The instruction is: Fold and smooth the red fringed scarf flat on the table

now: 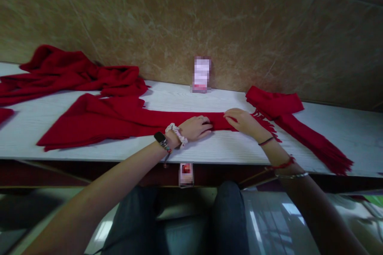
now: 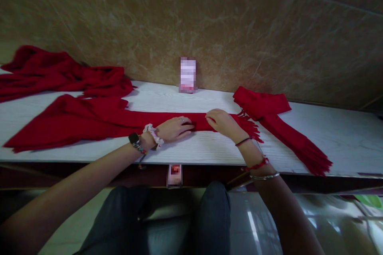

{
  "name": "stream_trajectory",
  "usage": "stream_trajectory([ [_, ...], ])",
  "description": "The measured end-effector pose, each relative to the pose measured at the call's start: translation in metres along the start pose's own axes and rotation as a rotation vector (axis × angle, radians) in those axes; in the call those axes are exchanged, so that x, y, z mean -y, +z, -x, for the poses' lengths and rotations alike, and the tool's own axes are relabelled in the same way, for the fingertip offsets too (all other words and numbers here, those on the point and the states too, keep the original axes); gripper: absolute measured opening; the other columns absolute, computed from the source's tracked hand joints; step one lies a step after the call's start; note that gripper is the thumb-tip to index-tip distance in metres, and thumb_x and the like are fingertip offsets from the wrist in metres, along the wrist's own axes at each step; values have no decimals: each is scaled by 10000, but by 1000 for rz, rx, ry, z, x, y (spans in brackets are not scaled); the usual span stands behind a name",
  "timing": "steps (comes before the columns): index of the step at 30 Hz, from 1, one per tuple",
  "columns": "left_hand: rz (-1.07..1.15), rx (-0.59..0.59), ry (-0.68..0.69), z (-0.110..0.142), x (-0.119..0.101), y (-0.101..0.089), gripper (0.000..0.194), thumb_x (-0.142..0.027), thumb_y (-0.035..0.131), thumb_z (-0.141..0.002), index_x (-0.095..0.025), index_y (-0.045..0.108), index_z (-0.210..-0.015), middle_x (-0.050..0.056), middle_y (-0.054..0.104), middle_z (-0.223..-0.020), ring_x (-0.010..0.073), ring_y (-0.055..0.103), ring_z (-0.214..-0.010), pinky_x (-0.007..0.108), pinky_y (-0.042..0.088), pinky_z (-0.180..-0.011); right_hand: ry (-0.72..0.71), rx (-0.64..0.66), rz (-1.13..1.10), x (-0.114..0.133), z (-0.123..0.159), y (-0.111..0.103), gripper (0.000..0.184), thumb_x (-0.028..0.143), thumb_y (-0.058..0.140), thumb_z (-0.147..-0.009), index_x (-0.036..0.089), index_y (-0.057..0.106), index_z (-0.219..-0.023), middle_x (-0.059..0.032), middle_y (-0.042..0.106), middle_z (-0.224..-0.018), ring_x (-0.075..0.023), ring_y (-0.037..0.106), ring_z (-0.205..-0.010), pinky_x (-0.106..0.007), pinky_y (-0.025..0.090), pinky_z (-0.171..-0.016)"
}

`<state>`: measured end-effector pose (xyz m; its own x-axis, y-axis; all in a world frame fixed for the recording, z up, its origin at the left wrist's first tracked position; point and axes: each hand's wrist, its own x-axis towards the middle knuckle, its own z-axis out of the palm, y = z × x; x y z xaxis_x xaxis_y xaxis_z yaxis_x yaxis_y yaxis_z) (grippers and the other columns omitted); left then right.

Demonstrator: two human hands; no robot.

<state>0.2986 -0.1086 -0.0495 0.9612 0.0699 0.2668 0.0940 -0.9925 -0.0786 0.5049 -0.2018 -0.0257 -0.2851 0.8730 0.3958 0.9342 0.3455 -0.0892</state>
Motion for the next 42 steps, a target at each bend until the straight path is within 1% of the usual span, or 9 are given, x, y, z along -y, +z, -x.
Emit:
stream_trajectory([
  [4, -20, 29, -102, 4, -4, -2, 366, -387, 341, -905, -209, 583, -1113, 115, 534, -1075, 227, 511, -963, 361, 421, -794, -83, 201, -75, 9, -25, 2, 213, 113, 461, -800, 148, 662, -861, -79, 674, -868, -181, 600, -818, -318, 464, -775],
  [7, -45, 34, -160, 5, -7, -3, 385, -447, 342, -893, -249, 584, -1117, 117, 522, -1052, 238, 500, -951, 375, 414, -789, -39, 328, -42, 10, -34, 9, 246, 82, 446, -798, 149, 654, -913, -79, 660, -924, -170, 587, -857, -296, 442, -800],
  [12, -47, 41, -184, 4, -9, -6, 419, -509, 348, -872, -279, 568, -1145, 107, 500, -1032, 231, 485, -934, 363, 402, -780, 107, 325, 100, 5, -42, 8, 303, 66, 408, -806, 101, 632, -1006, -129, 632, -990, -197, 569, -921, -320, 416, -845],
  [16, -71, 57, -174, 6, -8, -9, 418, -521, 330, -873, -300, 569, -1136, 90, 508, -981, 224, 494, -902, 349, 403, -749, -20, 336, -39, 10, -46, 7, 328, 47, 414, -797, 148, 629, -1024, -78, 639, -1001, -168, 566, -922, -305, 426, -844],
  [19, -70, 71, -161, 8, -6, -10, 396, -462, 321, -899, -252, 580, -1112, 81, 522, -975, 200, 509, -879, 305, 412, -723, -33, 357, -61, 10, -45, 14, 364, 15, 425, -769, 155, 630, -1036, -75, 633, -963, -159, 568, -887, -299, 437, -825],
  [24, -92, 84, -300, 7, -6, -11, 350, -328, 315, -922, -142, 593, -1024, 91, 558, -965, 195, 528, -883, 283, 427, -693, 74, 305, 25, 4, -45, 18, 420, -2, 398, -759, 108, 591, -1115, -121, 610, -959, -176, 568, -883, -313, 439, -831],
  [30, -19, 98, -260, 12, -3, -7, 341, -382, 356, -902, -183, 531, -1117, 83, 495, -1221, 231, 452, -1092, 384, 389, -852, -66, 262, -20, 6, -34, 17, 391, 84, 360, -825, 132, 549, -1164, -112, 587, -1125, -182, 522, -1049, -351, 410, -919],
  [36, 125, 308, -343, 18, -4, -9, 517, -553, 279, -873, -330, 297, -1340, 2, 186, -1451, 370, 83, -1310, 698, 114, -915, -36, 281, 145, -5, -1, 27, 424, 248, 273, -909, 141, 414, -1294, -130, 385, -1365, -247, 322, -1260, -480, 298, -992],
  [42, 161, 380, -327, 20, -4, -15, 493, -530, 248, -889, -372, 232, -1356, -30, 110, -1460, 361, 33, -1318, 699, 78, -928, 12, 323, 182, -12, 4, 23, 455, 305, 233, -919, 156, 364, -1328, -114, 356, -1385, -248, 295, -1274, -458, 297, -996],
])
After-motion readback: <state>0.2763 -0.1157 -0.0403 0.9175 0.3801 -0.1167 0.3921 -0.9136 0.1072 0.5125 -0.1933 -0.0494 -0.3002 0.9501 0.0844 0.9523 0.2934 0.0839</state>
